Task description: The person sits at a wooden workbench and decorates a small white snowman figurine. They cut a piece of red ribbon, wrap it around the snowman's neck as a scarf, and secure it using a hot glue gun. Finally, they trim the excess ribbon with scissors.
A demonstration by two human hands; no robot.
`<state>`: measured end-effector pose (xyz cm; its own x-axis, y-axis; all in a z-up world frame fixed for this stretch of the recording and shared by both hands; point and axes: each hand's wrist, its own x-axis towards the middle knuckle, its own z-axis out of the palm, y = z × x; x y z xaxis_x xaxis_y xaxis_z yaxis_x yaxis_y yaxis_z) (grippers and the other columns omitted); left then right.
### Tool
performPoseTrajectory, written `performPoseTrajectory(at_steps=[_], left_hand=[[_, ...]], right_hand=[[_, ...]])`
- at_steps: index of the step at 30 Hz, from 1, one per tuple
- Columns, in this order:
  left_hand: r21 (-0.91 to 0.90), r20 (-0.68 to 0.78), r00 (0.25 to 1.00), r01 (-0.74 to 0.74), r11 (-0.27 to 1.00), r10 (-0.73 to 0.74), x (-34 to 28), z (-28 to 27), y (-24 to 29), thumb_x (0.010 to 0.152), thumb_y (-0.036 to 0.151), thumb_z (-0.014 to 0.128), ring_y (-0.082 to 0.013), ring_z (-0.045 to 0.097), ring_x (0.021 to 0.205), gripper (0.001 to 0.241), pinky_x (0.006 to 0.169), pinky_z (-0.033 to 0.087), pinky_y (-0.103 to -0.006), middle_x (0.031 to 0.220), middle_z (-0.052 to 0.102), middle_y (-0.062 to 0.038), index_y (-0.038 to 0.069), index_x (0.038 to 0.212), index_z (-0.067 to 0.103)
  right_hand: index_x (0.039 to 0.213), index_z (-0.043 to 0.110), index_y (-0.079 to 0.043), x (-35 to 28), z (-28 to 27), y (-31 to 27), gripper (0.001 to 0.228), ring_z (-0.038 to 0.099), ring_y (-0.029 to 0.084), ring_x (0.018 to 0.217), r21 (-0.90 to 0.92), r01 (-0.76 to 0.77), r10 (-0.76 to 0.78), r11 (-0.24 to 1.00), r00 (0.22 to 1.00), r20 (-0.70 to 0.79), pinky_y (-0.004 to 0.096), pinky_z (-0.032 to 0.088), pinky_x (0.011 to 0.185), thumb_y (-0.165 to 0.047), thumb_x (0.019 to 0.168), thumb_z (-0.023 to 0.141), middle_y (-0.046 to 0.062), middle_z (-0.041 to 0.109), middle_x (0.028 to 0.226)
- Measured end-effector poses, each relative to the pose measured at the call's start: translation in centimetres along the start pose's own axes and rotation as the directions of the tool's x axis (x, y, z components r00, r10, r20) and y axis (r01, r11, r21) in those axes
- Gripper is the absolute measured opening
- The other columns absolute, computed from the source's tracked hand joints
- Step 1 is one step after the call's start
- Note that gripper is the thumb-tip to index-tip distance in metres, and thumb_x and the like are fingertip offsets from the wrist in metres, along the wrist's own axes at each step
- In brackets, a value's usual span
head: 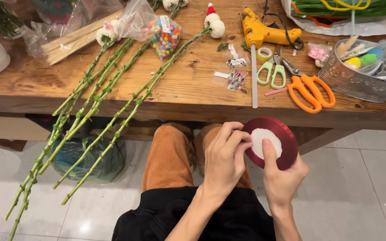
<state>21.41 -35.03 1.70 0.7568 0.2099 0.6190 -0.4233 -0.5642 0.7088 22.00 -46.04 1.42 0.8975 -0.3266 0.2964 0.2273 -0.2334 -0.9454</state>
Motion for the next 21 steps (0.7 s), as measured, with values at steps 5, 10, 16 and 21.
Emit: performPoseTrajectory(at_steps=[5,10,16,21], left_hand=[[0.119,0.097,0.995,0.015,0.993,-0.026,0.0,0.3,-0.1,0.09,-0.004,0.061,-0.0278,0.06,0.089,0.012,0.051,0.045,-0.0413,0.109,0.052,-0.01,0.005,0.089,0.053],[0.043,0.154,0.988,0.012,0.999,-0.019,-0.1,0.5,-0.8,0.088,-0.006,0.052,-0.0306,0.056,0.086,0.014,0.051,0.041,-0.0417,0.11,0.047,-0.014,0.007,0.088,0.047],[-0.552,0.234,0.957,0.277,0.786,-0.173,-0.6,0.7,-1.0,0.096,0.004,0.047,-0.0155,0.048,0.092,0.009,0.069,0.05,-0.0252,0.113,0.038,-0.009,0.01,0.091,0.05],[-0.773,0.249,0.942,0.334,0.539,-0.227,-0.7,1.0,-2.2,0.099,0.036,0.057,-0.011,0.044,0.106,0.019,0.093,0.036,-0.0248,0.114,0.045,-0.001,0.02,0.088,0.053]], right_hand=[[0.105,0.069,-0.003,-0.1,0.0,0.1,0.021,0.07,0.019,0.09,-0.036,0.037,-0.036,0.999,0.999,0.016,0.029,0.059,0.08,-0.021,0.093,0.071,0.008,0.072,0.096],[0.106,0.07,-0.004,0.6,0.0,0.2,0.024,0.069,0.017,0.091,-0.001,-0.086,0.086,0.996,0.996,0.004,0.028,0.059,0.08,-0.023,0.092,0.07,0.007,0.072,0.098],[0.113,0.066,-0.002,1.9,0.1,0.9,0.03,0.067,0.018,0.087,0.363,-0.426,0.403,0.828,0.904,0.142,0.029,0.054,0.063,-0.022,0.091,0.066,0.009,0.07,0.1],[0.115,0.066,-0.005,2.6,-0.2,2.1,0.036,0.067,0.018,0.074,0.387,-0.579,0.517,0.718,0.815,0.26,0.025,0.05,0.041,-0.028,0.088,0.068,0.008,0.07,0.092]])
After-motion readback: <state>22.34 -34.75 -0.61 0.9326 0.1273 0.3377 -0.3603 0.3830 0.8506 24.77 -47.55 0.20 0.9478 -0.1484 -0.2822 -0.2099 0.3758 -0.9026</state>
